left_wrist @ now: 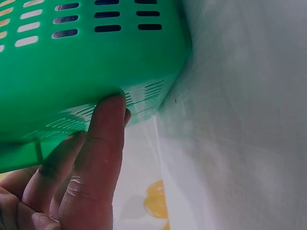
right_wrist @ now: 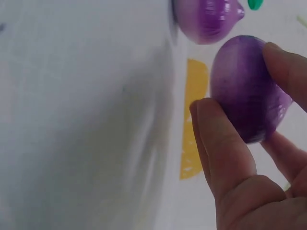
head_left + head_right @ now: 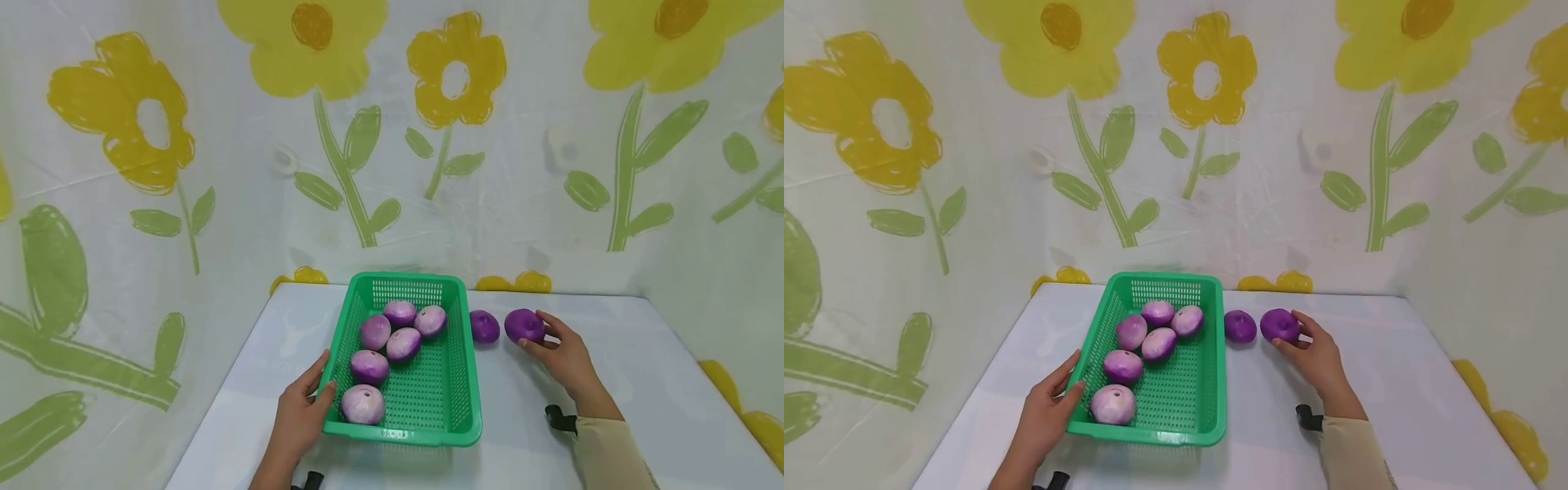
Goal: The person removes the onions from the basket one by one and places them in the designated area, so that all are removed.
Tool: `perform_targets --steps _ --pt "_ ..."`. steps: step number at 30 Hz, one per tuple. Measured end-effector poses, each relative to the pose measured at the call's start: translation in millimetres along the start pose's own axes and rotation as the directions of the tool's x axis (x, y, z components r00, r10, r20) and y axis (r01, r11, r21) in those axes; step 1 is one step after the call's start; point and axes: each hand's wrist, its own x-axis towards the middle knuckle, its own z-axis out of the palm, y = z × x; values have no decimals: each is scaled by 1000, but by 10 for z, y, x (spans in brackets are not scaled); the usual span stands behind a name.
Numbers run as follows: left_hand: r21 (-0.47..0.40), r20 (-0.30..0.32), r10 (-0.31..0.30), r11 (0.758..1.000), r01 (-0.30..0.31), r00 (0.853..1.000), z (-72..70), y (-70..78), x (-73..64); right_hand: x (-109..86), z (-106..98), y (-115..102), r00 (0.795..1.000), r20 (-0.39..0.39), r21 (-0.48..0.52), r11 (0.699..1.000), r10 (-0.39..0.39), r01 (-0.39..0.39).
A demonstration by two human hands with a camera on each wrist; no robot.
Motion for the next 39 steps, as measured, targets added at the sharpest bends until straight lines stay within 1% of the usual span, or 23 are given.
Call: perform_targets --steps 5,10,14,19,25,29,33,36,39 --pt "-17 5 8 1000 -8 1000 1 4 1 31 8 63 999 -22 -16 999 35 -35" --pt "-28 10 17 999 -17 1000 -4 0 5 40 27 107 999 -8 14 999 48 -48" --pt "-23 1 2 1000 -2 1000 6 -6 2 57 18 126 998 0 24 998 63 -62" --pt "-12 -1 -16 1000 16 1000 12 -23 -2 85 21 139 997 4 15 997 72 -72" --pt "-7 -1 -3 1000 3 1000 10 -26 9 105 32 127 996 19 -22 996 83 -83" --pt "-16 3 6 1000 -6 1000 8 -21 15 120 58 126 997 32 -54 996 73 -71" --pt "-18 1 -1 1000 1 1000 12 -18 11 142 70 133 998 43 -80 996 53 -50" --pt "-19 -1 -14 1000 13 1000 14 -21 4 151 64 132 997 56 -82 996 47 -43" --pt "-19 1 -14 1000 14 1000 14 -23 4 158 61 134 997 68 -78 996 49 -44"
